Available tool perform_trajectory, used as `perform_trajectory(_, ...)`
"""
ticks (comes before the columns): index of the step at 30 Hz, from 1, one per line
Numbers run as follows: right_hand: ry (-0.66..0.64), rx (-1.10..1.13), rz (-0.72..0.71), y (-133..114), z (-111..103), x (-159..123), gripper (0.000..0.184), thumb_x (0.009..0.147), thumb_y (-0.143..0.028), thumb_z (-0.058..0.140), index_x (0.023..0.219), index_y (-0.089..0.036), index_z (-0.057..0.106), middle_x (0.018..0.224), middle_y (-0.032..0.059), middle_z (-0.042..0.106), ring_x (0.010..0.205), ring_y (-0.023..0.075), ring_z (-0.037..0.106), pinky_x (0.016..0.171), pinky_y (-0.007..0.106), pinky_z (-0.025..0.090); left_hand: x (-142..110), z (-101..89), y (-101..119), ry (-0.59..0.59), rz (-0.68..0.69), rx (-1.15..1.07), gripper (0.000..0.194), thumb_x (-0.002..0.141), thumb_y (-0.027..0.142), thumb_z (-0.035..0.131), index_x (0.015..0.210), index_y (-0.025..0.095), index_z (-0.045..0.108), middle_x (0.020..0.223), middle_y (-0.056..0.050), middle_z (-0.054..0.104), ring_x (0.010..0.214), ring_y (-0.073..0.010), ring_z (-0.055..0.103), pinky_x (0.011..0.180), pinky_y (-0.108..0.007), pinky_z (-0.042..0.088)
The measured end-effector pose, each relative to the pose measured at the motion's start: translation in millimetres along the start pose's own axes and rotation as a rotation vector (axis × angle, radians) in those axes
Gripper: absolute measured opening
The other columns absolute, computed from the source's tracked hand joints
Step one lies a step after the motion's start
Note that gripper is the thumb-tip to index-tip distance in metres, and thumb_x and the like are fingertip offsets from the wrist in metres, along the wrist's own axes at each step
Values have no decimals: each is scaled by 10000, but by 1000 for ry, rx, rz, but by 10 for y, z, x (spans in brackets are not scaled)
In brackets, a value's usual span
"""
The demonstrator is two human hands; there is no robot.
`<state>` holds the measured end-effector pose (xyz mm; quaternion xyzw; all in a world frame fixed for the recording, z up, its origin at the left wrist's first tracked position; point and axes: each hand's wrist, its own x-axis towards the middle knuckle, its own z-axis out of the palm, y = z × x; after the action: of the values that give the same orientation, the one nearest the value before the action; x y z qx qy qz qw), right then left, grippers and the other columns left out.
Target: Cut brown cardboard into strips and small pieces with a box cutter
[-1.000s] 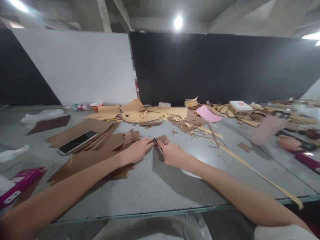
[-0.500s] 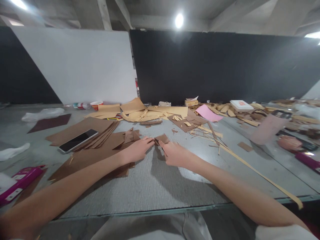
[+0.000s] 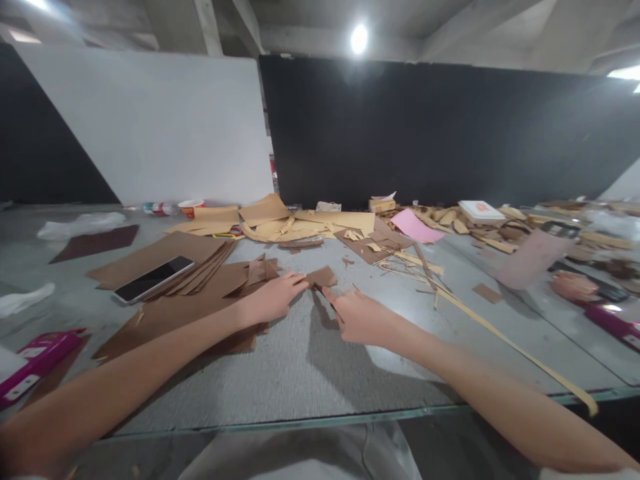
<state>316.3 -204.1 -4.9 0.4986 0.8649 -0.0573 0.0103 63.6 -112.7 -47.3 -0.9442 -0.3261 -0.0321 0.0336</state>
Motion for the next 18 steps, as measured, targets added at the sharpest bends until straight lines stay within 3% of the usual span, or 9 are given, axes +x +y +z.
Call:
perform_trajectory(6, -1, 31, 37, 53, 47, -121, 765, 910, -116, 524, 1659, -196, 389, 775, 86, 713, 617, 209, 611, 623, 300, 326, -23, -1, -7, 4, 3, 2, 581, 723, -49, 548, 1262, 153, 623, 1454, -173, 594, 1311, -324, 545, 1042, -411, 469)
perform_trajectory(9, 67, 95, 14, 152, 43, -196, 679, 966, -162, 512, 1636, -258, 451, 816, 76, 736, 590, 187, 592, 627, 298, 340, -38, 19, -11, 16, -5, -12, 608, 736, -38, 530, 1307, 147, 622, 1491, -175, 582, 1330, -319, 542, 1045, -407, 467)
perform_trajectory(14, 246, 125, 34, 331, -121, -294, 603, 1044, -276, 459, 1645, -317, 428, 878, 55, 763, 640, 198, 640, 609, 279, 365, -41, 71, -13, 32, -23, 10, 611, 778, 1, 523, 1365, 142, 618, 1516, -172, 582, 1346, -314, 544, 1091, -412, 439)
perform_trajectory(18, 249, 88, 83, 407, -264, -135, 573, 1049, -290, 461, 1622, -307, 472, 947, 70, 792, 654, 203, 679, 636, 280, 421, -42, 105, -36, 53, -17, -25, 579, 806, 11, 514, 1365, 110, 631, 1523, -195, 580, 1380, -324, 535, 1118, -427, 425)
